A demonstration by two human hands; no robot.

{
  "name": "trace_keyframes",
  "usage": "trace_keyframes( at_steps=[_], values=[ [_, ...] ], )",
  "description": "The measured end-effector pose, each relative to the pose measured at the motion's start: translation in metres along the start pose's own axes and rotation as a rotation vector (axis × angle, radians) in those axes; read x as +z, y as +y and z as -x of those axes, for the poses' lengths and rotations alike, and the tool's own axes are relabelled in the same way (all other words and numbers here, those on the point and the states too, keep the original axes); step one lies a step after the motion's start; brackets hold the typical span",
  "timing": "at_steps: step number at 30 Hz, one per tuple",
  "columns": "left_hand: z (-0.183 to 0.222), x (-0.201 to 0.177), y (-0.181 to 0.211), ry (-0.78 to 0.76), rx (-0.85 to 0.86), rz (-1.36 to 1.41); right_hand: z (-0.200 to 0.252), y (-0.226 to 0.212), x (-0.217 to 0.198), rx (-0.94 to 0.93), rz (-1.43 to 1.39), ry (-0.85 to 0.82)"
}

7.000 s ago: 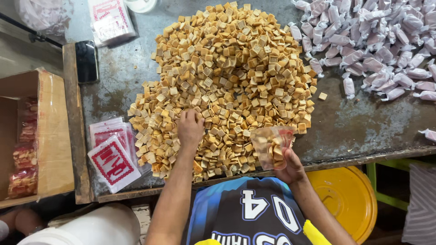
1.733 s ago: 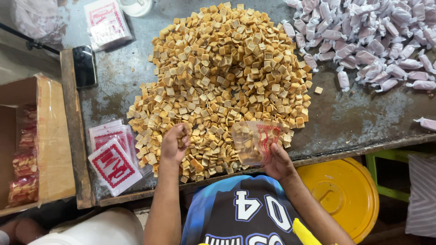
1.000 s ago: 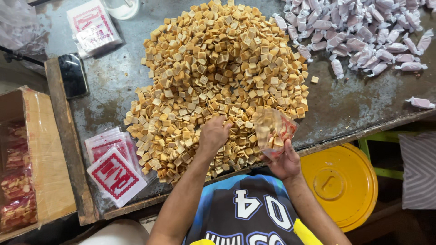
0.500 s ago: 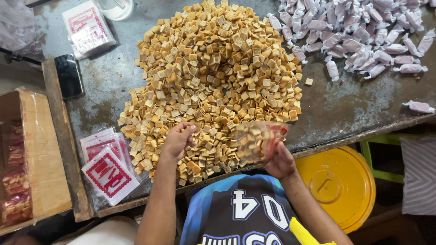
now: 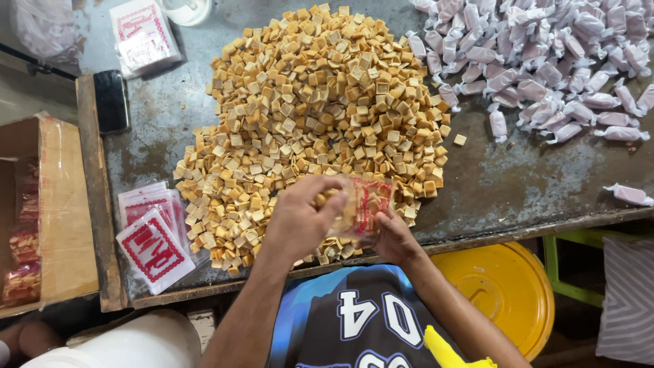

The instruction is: The person fills plastic packets with small square snacks by hand from a large pile on a metal table and then seals the packets by hand.

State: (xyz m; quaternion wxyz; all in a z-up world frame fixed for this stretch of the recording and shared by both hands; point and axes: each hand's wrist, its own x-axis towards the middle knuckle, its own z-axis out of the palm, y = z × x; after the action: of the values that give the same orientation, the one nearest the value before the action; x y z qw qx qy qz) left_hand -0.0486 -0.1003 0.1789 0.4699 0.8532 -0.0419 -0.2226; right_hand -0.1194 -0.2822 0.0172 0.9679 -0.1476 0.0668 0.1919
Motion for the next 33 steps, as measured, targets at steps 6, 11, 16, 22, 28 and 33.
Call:
trace_keyframes(
  at_steps=[6,11,16,22,28,33],
  values=[
    [0.005,0.026,0.017,0.309,0.117,0.607,-0.01,0.007,-0.059,0.018,0.0,-0.05],
    [0.007,0.036,0.02,0.328,0.326,0.519,-0.02,0.005,-0.051,0.05,-0.067,-0.144],
    [0.003,0.035,0.015,0.307,0.435,0.495,-0.024,0.008,-0.061,0.078,-0.072,-0.187],
    [-0.005,0.027,0.0,0.347,0.59,0.674,-0.029,0.008,-0.032,0.048,-0.052,-0.233],
    [-0.018,-0.049,-0.035,0.578,0.46,0.446,-0.017,0.009,-0.073,0.035,-0.263,-0.439],
    [-0.094,-0.077,-0.158,0.458,-0.166,-0.132,-0.015,-0.009,-0.03,-0.124,0.058,-0.202]
  ],
)
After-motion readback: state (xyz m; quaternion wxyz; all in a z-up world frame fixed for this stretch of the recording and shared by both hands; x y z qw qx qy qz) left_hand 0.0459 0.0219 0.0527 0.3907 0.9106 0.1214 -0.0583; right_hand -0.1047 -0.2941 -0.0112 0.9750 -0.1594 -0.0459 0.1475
